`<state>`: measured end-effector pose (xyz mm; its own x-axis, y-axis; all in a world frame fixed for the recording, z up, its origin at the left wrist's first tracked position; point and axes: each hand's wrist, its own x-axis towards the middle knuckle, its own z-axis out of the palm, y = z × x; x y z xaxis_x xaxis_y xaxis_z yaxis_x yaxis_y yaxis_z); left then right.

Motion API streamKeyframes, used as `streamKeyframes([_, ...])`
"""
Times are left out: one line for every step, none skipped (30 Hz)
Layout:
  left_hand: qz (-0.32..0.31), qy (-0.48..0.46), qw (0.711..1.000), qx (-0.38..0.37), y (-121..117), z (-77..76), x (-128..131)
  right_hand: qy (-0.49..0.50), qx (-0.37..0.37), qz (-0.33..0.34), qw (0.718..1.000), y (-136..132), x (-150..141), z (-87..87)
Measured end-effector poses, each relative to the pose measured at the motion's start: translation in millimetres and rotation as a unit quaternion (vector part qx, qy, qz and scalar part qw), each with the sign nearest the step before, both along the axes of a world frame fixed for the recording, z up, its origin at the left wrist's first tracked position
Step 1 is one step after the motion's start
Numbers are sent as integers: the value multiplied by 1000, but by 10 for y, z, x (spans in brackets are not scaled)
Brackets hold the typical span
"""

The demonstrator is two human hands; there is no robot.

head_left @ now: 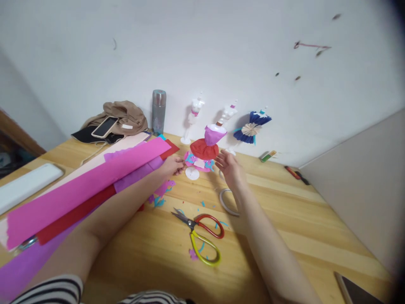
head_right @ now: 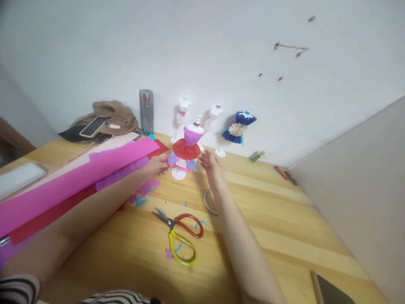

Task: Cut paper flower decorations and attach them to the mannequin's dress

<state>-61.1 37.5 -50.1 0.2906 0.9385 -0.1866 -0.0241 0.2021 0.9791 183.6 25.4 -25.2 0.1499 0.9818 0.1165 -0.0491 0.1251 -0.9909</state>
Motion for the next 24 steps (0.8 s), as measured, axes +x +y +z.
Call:
streamKeyframes([1, 21, 1000, -8, -9, 18, -10, -5, -11, 0, 1000, -42, 32, -75])
streamKeyframes([1, 44, 999, -18, -22, 39, -13, -11, -23, 4, 1000, -89, 51, -149])
streamKeyframes([0, 65, 998, -26, -38, 61, -8, -20, -36, 10, 999, -138, 54, -219])
streamKeyframes([2, 79, 996, -30, -57, 84, 4, -33, -52, 23, 998, -186, 42, -284])
streamKeyframes([4, 91, 995, -33, -77, 107, 20, -47, -69, 41, 996, -228, 16, -344])
streamKeyframes([7, 101, 994, -34, -99, 129, 38, -63, -84, 61, 993, -262, -22, -397])
streamKeyframes([10, 109, 993, -35, -121, 150, 54, -80, -99, 81, 989, -283, -69, -443])
streamKeyframes([14, 115, 993, -34, -143, 171, 64, -98, -110, 98, 984, -292, -121, -480])
streamKeyframes([19, 120, 992, -31, -165, 191, 66, -118, -120, 113, 979, -288, -176, -509])
streamKeyframes([24, 124, 992, -26, -187, 209, 58, -137, -126, 123, 975, -273, -229, -530])
streamKeyframes([29, 126, 991, -19, -210, 226, 39, -157, -130, 129, 970, -248, -281, -544])
streamKeyframes([35, 127, 991, -12, -234, 241, 12, -178, -131, 132, 966, -217, -329, -553])
streamKeyframes([39, 127, 991, -4, -259, 252, -22, -199, -129, 132, 963, -183, -373, -557])
streamKeyframes([43, 127, 991, 4, -285, 259, -58, -219, -124, 129, 959, -147, -414, -558])
streamKeyframes([46, 125, 991, 11, -312, 263, -93, -238, -116, 124, 956, -114, -451, -558])
streamKeyframes([49, 122, 991, 18, -338, 262, -124, -255, -107, 116, 954, -84, -485, -558])
streamKeyframes([52, 119, 991, 24, -363, 260, -148, -272, -96, 107, 952, -58, -517, -560])
streamKeyframes([56, 116, 991, 29, -386, 255, -164, -286, -86, 99, 949, -37, -547, -562])
streamKeyframes([61, 113, 991, 33, -407, 251, -172, -299, -74, 90, 947, -20, -576, -567])
streamKeyframes([65, 110, 991, 37, -424, 247, -173, -311, -62, 81, 945, -6, -604, -572])
streamKeyframes([69, 106, 991, 41, -439, 243, -168, -321, -50, 72, 943, 7, -632, -578])
streamKeyframes([74, 103, 991, 45, -450, 240, -160, -329, -37, 63, 941, 19, -659, -583])
streamKeyframes([80, 99, 991, 50, -457, 237, -151, -335, -19, 54, 941, 32, -684, -587])
streamKeyframes([87, 93, 990, 56, -462, 231, -142, -338, -1, 44, 940, 46, -706, -588])
